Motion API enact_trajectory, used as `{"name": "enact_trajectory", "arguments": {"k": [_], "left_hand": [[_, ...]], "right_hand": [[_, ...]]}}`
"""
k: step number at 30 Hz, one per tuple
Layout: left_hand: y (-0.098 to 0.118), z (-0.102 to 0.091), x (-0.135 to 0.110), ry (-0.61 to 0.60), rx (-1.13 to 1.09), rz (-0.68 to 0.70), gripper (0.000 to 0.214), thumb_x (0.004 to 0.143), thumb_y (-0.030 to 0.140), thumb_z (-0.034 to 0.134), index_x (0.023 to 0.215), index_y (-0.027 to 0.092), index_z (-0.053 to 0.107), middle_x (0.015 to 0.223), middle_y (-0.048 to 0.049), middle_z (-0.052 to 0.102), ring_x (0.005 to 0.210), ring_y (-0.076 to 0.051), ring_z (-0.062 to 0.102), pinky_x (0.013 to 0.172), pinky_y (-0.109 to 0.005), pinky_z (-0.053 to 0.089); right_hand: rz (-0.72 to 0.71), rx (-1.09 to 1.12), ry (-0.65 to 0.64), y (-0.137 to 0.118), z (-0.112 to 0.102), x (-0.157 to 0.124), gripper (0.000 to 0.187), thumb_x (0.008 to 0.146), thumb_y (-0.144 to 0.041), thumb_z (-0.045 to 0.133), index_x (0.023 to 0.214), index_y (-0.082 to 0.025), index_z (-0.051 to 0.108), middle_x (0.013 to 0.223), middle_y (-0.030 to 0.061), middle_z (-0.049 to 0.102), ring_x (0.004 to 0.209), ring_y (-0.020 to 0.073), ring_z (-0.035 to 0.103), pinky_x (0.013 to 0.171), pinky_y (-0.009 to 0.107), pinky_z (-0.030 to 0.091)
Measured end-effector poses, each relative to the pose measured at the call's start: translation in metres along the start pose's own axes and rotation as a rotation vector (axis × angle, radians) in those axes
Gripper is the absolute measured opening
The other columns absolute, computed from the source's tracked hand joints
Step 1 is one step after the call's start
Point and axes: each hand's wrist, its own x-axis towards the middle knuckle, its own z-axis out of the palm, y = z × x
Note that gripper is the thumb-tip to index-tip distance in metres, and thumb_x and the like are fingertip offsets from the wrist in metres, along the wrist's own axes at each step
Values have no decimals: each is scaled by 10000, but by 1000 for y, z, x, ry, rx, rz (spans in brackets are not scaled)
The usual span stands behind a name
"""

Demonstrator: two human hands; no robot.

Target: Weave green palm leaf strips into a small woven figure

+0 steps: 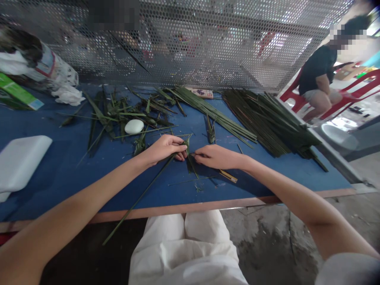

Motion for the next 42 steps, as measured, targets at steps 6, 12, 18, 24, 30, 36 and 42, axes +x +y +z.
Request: {"name": "enact_trajectory", "arguments": {"k": [6,12,18,24,30,36,42], "left_hand": [[2,0,-1,8,-22,-5,265,753,357,737,771,100,678,726,-106,700,672,-194,677,667,-321,580],[2,-1,0,-13,-13,-4,257,752,353,738,755,102,682,697,-91,687,654,-187,672,663,-316,581],[-1,-2,1,-23,-11,-5,255,755,360,738,758,111,686,706,-86,690,665,-184,675,672,-312,588],[-5,-4,3,-27,5,7,267,758,388,738,803,127,703,728,-88,695,689,-191,679,683,-316,593],[-3,-3,2,-26,12,12,275,757,390,738,794,120,700,733,-98,697,700,-200,680,688,-323,592],[0,-1,0,-12,0,7,274,751,375,747,803,111,696,718,-93,695,679,-192,677,681,-328,592],[1,-1,-1,-6,-2,16,264,767,375,729,791,115,687,736,-100,699,698,-199,683,689,-326,592]], "right_hand": [[-6,11,-2,1,-1,-1,282,966,-211,423,715,-136,528,635,-14,488,586,89,379,605,244,247],[-51,12,-17,5,0,0,294,966,-232,416,709,-140,524,639,-12,489,591,89,391,602,242,256],[-76,25,-34,7,0,-1,303,963,-257,408,704,-146,517,637,-13,492,578,90,402,594,245,266],[-83,48,-68,7,-3,-4,302,962,-263,397,709,-149,516,631,-19,479,571,87,396,589,245,272],[-76,47,-92,6,-4,-4,293,952,-238,395,699,-149,512,623,-24,462,570,87,391,594,250,272],[-77,57,-103,5,-5,-5,281,939,-227,400,694,-147,512,622,-25,461,562,86,378,588,250,261],[-70,85,-126,6,-6,-6,268,933,-236,396,707,-147,509,641,-22,480,574,90,377,584,247,255]]}}
